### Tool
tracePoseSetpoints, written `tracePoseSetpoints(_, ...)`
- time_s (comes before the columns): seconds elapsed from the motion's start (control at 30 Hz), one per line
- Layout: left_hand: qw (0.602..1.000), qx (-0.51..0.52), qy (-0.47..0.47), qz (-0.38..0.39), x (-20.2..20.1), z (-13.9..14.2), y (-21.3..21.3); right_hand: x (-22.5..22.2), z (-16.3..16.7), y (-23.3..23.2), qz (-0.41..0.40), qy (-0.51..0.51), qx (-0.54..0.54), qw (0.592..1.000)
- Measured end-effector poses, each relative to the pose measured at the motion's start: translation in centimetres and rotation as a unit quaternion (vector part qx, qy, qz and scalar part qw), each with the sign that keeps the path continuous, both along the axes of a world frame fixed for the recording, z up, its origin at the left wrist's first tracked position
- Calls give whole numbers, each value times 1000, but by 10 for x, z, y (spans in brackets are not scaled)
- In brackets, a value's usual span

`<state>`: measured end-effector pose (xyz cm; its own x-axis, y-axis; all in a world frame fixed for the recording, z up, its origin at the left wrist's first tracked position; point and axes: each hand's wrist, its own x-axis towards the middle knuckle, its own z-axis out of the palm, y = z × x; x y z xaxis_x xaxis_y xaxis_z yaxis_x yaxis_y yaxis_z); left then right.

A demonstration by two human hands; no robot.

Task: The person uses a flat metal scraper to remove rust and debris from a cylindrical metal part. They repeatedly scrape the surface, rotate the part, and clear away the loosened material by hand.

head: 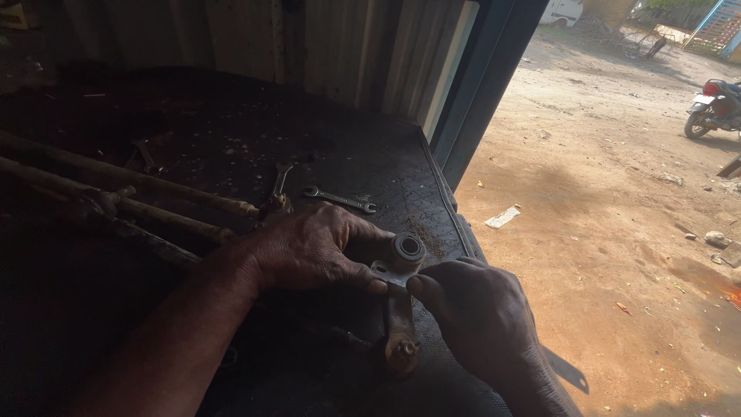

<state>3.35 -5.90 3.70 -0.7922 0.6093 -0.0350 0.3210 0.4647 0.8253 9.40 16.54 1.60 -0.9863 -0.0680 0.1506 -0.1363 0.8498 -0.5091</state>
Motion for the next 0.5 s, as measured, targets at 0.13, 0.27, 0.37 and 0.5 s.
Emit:
tracePoseSetpoints(0.13, 999, -29, 11, 16, 1, 0, 0, 1, -3, 0, 21, 19, 5, 1000)
tracePoseSetpoints(0.27, 999, -29, 11, 11, -1, -1, -1, -10, -6, 6, 33, -120, 8, 992)
tracePoseSetpoints(0.37, 999, -36, 12, 18, -3, -3, -1, -12, -7, 7, 7, -120, 21, 993)
tracePoseSetpoints(0.5, 999, -31, 30, 23, -3, -3, -2, -3, -10, 6, 24, 45, -8, 999)
